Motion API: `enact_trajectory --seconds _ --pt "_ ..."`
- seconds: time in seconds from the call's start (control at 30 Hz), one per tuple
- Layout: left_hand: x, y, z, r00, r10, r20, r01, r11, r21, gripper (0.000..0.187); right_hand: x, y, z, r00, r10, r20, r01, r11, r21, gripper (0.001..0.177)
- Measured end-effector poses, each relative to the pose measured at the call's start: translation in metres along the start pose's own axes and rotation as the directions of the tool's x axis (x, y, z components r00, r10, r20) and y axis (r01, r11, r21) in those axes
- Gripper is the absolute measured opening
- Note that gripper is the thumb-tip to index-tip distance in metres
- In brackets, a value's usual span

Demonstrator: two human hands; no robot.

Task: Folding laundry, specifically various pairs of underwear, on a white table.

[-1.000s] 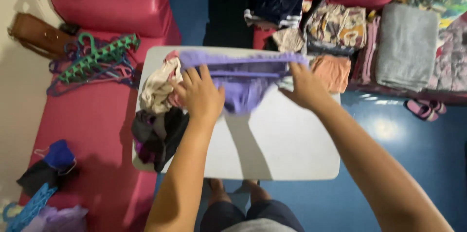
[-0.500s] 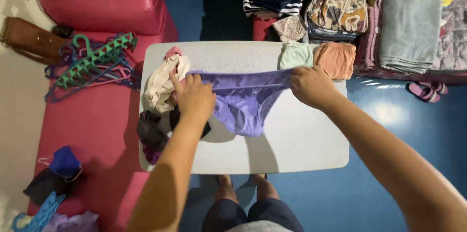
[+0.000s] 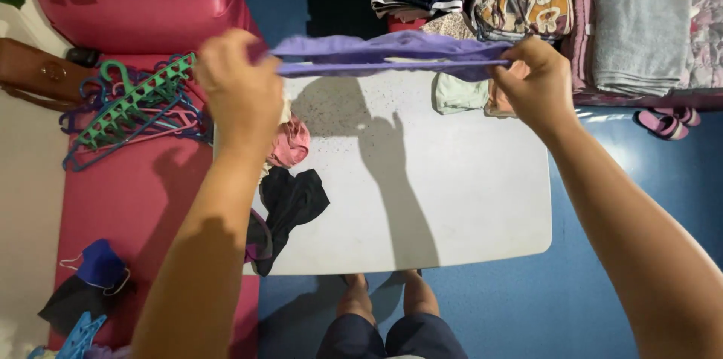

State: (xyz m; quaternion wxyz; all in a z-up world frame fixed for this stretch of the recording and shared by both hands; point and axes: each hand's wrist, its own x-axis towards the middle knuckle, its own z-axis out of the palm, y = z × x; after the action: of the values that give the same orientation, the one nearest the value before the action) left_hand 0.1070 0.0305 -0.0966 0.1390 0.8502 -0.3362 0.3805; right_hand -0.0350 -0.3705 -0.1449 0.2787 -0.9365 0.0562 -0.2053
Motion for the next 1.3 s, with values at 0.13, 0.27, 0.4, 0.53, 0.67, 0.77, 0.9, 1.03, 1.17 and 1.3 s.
enact_trajectory --seconds 0.13,0.27,0.4,0.53,0.67,0.77,0.9,1.03,1.17,1.3 --pt "-0.047 -0.017 0.046 0.982 -0.189 0.033 0.191 0.951 -0.245 0.012 -0.012 0.007 0.008 0.97 0.242 0.031 -0.241 0.925 0.293 0.014" --pt "-0.095 -0.004 0.071 0.715 -0.495 0.494 0.686 0.361 -0.632 0.017 -0.021 -0.011 0.004 0.942 0.283 0.178 -0.329 0.691 0.643 0.021" --pt "-0.105 0.031 0.054 0.607 -0.573 0.551 0.68 0.015 -0.733 0.018 -0.055 0.024 0.005 0.857 0.4 0.324 -0.507 0.767 0.393 0.017" --pt "-0.148 0.048 0.04 0.548 -0.514 0.66 0.766 -0.008 -0.643 0.022 -0.104 0.049 0.006 0.82 0.401 0.408 -0.561 0.704 0.435 0.007" --pt "-0.187 0.049 0.026 0.454 -0.29 0.842 0.866 -0.077 -0.494 0.031 -0.137 0.077 0.014 0.751 0.332 0.57 -0.653 0.5 0.569 0.007" --pt "-0.202 0.043 0.046 0.366 -0.191 0.911 0.901 -0.174 -0.398 0.035 -0.126 0.084 0.028 0.702 0.377 0.604 -0.709 0.448 0.544 0.011" --pt "-0.209 0.031 0.113 0.348 -0.308 0.885 0.922 -0.056 -0.382 0.036 -0.085 0.108 0.075 0.704 0.457 0.543 -0.704 0.549 0.451 0.025" --pt "-0.212 0.039 0.163 0.566 -0.45 0.691 0.811 0.151 -0.565 0.041 -0.082 0.151 0.145 0.763 0.408 0.5 -0.634 0.62 0.461 0.034" --pt "-0.267 0.093 0.178 0.618 -0.52 0.59 0.762 0.581 -0.286 0.041 -0.13 0.135 0.191 0.88 0.366 0.302 -0.423 0.894 0.148 0.024" --pt "-0.278 0.16 0.144 0.244 -0.412 0.878 0.905 0.423 -0.052 0.048 -0.177 0.048 0.2 0.822 0.24 0.516 -0.345 0.931 0.117 0.028"
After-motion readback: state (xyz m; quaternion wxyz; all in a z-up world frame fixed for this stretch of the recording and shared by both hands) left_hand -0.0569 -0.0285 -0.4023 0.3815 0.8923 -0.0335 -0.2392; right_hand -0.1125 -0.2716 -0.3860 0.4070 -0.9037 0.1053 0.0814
